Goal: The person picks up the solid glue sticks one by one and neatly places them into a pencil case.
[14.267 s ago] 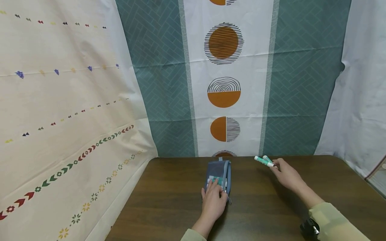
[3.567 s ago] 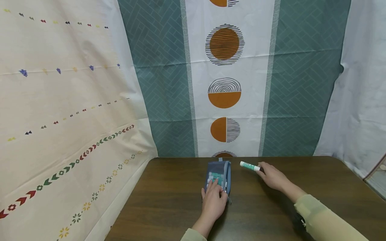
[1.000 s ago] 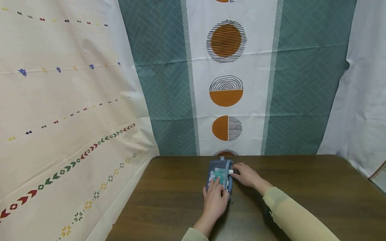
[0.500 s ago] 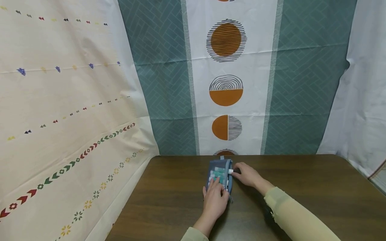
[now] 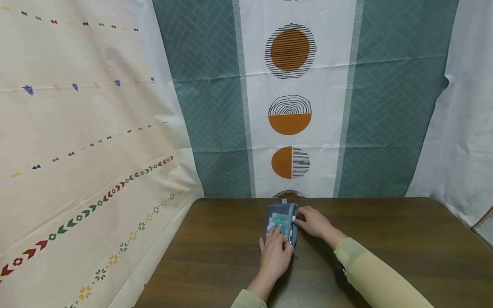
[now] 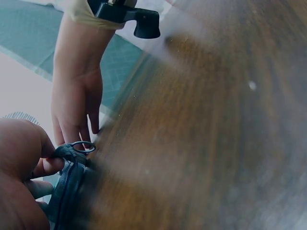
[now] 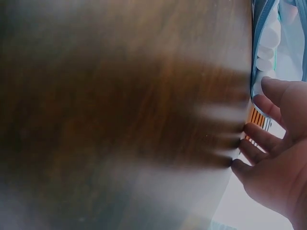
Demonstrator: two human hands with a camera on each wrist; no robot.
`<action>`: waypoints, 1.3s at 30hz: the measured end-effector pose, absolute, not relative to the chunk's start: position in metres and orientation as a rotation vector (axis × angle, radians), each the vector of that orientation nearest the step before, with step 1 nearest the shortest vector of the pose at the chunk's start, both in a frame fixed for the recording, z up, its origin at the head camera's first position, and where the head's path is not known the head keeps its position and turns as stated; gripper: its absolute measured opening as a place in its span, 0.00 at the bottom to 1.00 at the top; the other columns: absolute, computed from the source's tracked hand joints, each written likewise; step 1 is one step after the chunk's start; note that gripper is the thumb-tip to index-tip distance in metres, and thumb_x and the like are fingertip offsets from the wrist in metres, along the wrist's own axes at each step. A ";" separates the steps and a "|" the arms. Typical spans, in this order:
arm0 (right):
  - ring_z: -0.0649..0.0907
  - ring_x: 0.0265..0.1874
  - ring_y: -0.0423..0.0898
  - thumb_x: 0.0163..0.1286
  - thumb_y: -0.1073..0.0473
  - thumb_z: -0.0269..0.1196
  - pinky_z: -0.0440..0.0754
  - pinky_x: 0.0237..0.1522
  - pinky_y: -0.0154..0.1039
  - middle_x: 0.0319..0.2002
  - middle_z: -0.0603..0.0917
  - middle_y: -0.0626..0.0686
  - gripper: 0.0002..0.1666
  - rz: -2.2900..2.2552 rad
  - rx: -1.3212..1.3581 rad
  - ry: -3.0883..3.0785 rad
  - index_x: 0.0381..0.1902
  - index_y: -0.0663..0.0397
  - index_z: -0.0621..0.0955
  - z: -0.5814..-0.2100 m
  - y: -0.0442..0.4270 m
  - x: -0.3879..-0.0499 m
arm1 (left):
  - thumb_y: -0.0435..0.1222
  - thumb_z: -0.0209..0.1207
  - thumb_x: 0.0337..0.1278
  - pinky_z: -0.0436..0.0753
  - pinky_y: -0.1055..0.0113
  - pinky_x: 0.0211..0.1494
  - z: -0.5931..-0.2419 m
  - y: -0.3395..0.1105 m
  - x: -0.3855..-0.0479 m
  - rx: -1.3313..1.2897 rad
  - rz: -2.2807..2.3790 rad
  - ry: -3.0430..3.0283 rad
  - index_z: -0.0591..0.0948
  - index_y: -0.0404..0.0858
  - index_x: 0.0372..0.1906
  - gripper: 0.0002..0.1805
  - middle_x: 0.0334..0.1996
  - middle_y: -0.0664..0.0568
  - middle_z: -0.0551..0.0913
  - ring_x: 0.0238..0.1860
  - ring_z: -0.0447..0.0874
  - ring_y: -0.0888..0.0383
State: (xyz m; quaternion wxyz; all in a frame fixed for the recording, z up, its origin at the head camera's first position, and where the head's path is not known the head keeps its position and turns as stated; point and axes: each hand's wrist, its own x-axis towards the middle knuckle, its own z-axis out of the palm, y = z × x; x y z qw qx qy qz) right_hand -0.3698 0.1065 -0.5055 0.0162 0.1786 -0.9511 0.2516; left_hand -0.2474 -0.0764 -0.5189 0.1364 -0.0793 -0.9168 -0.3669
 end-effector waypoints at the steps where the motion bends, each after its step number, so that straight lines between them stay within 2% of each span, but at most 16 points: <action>1: 0.83 0.65 0.66 0.79 0.51 0.69 0.80 0.67 0.67 0.65 0.83 0.67 0.16 0.775 0.554 -2.959 0.56 0.56 0.87 -0.505 0.106 -0.370 | 0.33 0.60 0.68 0.53 0.17 0.76 -0.519 -0.076 -0.248 -0.231 -1.066 -2.655 0.75 0.47 0.26 0.13 0.76 0.40 0.78 0.82 0.66 0.35; 11: 0.82 0.66 0.67 0.80 0.52 0.68 0.80 0.66 0.68 0.66 0.82 0.68 0.15 0.739 0.547 -2.956 0.56 0.54 0.87 -0.505 0.101 -0.372 | 0.34 0.60 0.70 0.52 0.18 0.77 -0.517 -0.077 -0.249 -0.221 -1.090 -2.669 0.76 0.47 0.26 0.13 0.77 0.40 0.78 0.83 0.66 0.36; 19: 0.82 0.65 0.68 0.80 0.53 0.68 0.80 0.65 0.68 0.65 0.81 0.68 0.12 0.694 0.566 -2.957 0.55 0.52 0.87 -0.507 0.099 -0.369 | 0.33 0.60 0.67 0.54 0.17 0.76 -0.518 -0.076 -0.248 -0.222 -1.063 -2.656 0.76 0.47 0.26 0.12 0.75 0.40 0.79 0.82 0.67 0.35; 30: 0.80 0.68 0.69 0.81 0.54 0.67 0.79 0.67 0.69 0.68 0.80 0.69 0.16 0.667 0.528 -2.974 0.60 0.53 0.86 -0.508 0.096 -0.367 | 0.33 0.61 0.67 0.55 0.17 0.75 -0.518 -0.076 -0.247 -0.232 -1.066 -2.647 0.76 0.46 0.26 0.12 0.75 0.38 0.79 0.81 0.67 0.33; 39: 0.78 0.70 0.70 0.82 0.54 0.66 0.76 0.69 0.70 0.70 0.79 0.70 0.15 0.722 0.546 -2.979 0.60 0.53 0.86 -0.508 0.099 -0.368 | 0.33 0.60 0.67 0.55 0.17 0.75 -0.517 -0.076 -0.246 -0.233 -1.065 -2.648 0.75 0.46 0.26 0.13 0.76 0.38 0.78 0.81 0.67 0.33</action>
